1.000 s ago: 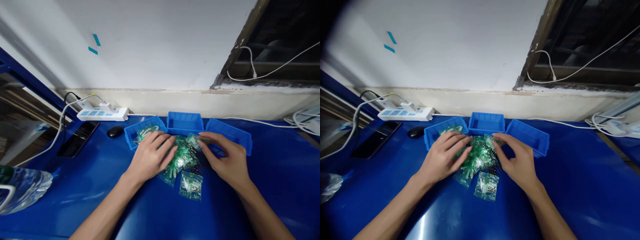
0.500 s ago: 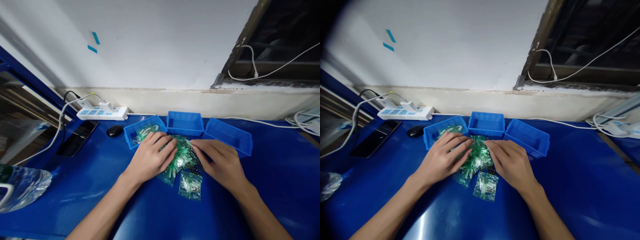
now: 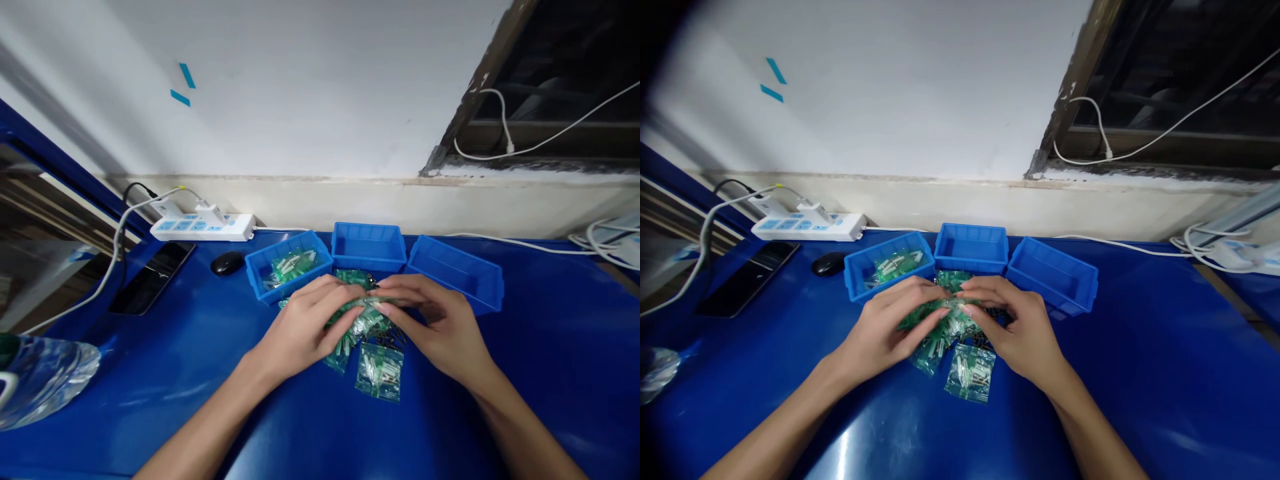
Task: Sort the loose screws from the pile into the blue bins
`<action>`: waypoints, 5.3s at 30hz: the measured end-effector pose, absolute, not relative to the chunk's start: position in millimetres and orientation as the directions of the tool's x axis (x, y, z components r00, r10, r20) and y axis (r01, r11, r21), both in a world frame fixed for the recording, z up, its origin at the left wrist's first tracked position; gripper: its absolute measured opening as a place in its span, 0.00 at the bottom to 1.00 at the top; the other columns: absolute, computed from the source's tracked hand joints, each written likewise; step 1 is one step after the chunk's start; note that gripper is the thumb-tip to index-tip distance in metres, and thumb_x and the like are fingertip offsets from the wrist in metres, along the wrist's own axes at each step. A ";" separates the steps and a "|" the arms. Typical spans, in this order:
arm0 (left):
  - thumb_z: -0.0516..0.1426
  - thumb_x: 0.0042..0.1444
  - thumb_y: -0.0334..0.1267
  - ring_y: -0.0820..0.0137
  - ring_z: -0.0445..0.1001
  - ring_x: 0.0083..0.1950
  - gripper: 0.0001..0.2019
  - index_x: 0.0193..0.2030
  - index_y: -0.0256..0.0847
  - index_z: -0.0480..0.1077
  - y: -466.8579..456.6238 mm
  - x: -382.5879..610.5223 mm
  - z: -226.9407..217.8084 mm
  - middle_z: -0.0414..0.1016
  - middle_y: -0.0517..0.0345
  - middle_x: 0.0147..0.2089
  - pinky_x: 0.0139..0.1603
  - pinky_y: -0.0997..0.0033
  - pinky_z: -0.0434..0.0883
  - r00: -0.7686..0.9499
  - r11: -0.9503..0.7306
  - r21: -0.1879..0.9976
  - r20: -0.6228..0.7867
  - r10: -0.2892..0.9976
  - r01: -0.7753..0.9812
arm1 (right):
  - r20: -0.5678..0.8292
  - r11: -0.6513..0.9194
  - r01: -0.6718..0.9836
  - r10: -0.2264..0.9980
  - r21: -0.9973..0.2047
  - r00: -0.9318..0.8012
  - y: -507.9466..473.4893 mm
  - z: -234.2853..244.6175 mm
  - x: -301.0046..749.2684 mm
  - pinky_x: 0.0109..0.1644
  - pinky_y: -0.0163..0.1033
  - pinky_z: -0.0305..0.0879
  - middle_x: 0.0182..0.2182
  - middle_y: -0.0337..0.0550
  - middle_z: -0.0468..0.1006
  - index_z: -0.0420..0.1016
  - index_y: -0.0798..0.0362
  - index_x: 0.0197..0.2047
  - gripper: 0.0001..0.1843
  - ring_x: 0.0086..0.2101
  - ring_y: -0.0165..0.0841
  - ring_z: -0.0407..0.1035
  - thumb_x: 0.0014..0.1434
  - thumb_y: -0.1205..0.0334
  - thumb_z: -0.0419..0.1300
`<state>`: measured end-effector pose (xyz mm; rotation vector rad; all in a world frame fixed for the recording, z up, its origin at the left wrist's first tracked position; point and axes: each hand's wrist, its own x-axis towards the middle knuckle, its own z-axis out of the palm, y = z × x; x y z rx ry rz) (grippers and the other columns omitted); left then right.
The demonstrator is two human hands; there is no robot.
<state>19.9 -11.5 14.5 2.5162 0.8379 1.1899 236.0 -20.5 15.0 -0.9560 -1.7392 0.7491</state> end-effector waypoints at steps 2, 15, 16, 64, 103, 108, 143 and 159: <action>0.57 0.70 0.29 0.70 0.76 0.43 0.06 0.51 0.37 0.69 -11.1 19.1 13.6 0.78 0.54 0.43 0.45 0.69 0.76 0.521 -0.815 0.411 0.628 0.578 0.409 | 0.473 0.529 0.308 0.847 -0.791 -0.242 -20.3 14.3 236.5 0.48 0.30 0.80 0.41 0.36 0.88 0.78 0.47 0.50 0.13 0.42 0.31 0.84 0.62 0.69 0.68; 0.57 0.66 0.27 0.65 0.78 0.43 0.06 0.45 0.39 0.73 -0.3 0.6 22.4 0.81 0.53 0.41 0.45 0.65 0.77 0.352 -0.676 0.154 0.759 0.548 0.720 | 0.662 0.620 0.782 0.615 -0.070 -0.428 -13.8 17.0 246.7 0.31 0.40 0.71 0.29 0.44 0.85 0.78 0.56 0.40 0.09 0.26 0.36 0.79 0.71 0.66 0.58; 0.56 0.66 0.27 0.64 0.79 0.44 0.06 0.44 0.39 0.75 2.8 -4.6 22.6 0.82 0.52 0.42 0.47 0.64 0.76 0.315 -0.608 0.113 0.773 0.551 0.785 | 0.653 0.609 0.792 0.614 -0.034 -0.444 -13.3 17.5 248.1 0.30 0.41 0.69 0.28 0.44 0.84 0.78 0.56 0.38 0.10 0.25 0.36 0.78 0.70 0.66 0.57; 0.53 0.71 0.32 0.58 0.78 0.44 0.11 0.47 0.32 0.77 0.2 1.7 16.7 0.81 0.46 0.45 0.43 0.54 0.77 0.558 -0.705 0.076 0.555 0.617 0.705 | 0.380 0.653 0.719 0.744 -0.238 -0.550 -19.8 21.5 250.4 0.39 0.44 0.71 0.36 0.46 0.83 0.75 0.52 0.43 0.07 0.35 0.39 0.77 0.66 0.67 0.56; 0.62 0.64 0.27 0.74 0.78 0.39 0.07 0.46 0.39 0.71 -10.9 14.6 17.8 0.80 0.59 0.41 0.42 0.76 0.76 0.398 -0.746 0.593 0.632 0.665 0.304 | 0.244 0.347 0.340 0.919 -0.874 -0.309 -18.5 6.6 235.8 0.29 0.32 0.72 0.28 0.37 0.84 0.79 0.51 0.41 0.07 0.26 0.31 0.78 0.61 0.58 0.68; 0.60 0.64 0.25 0.68 0.79 0.43 0.08 0.45 0.42 0.74 1.3 -5.5 22.6 0.81 0.56 0.42 0.46 0.67 0.77 0.278 -0.731 0.274 0.797 0.537 0.625 | 0.353 0.417 0.412 0.908 -0.810 -0.226 -18.9 5.2 235.0 0.38 0.34 0.78 0.39 0.39 0.87 0.78 0.47 0.48 0.10 0.34 0.32 0.82 0.63 0.63 0.66; 0.50 0.73 0.36 0.61 0.77 0.40 0.15 0.47 0.31 0.77 3.9 5.2 5.1 0.79 0.47 0.40 0.40 0.58 0.78 0.635 -0.777 0.153 0.491 0.596 0.611 | 0.421 0.658 0.656 0.748 -0.370 -0.513 -11.0 -14.5 240.1 0.64 0.54 0.73 0.59 0.51 0.80 0.76 0.53 0.62 0.21 0.59 0.42 0.74 0.69 0.68 0.53; 0.49 0.74 0.35 0.63 0.79 0.41 0.14 0.46 0.33 0.77 1.6 5.4 8.0 0.80 0.47 0.43 0.41 0.59 0.78 0.628 -0.783 0.118 0.530 0.570 0.611 | 0.459 0.647 0.666 0.752 -0.371 -0.473 -10.8 -11.9 240.0 0.55 0.47 0.80 0.52 0.49 0.84 0.78 0.52 0.58 0.18 0.50 0.43 0.81 0.66 0.66 0.59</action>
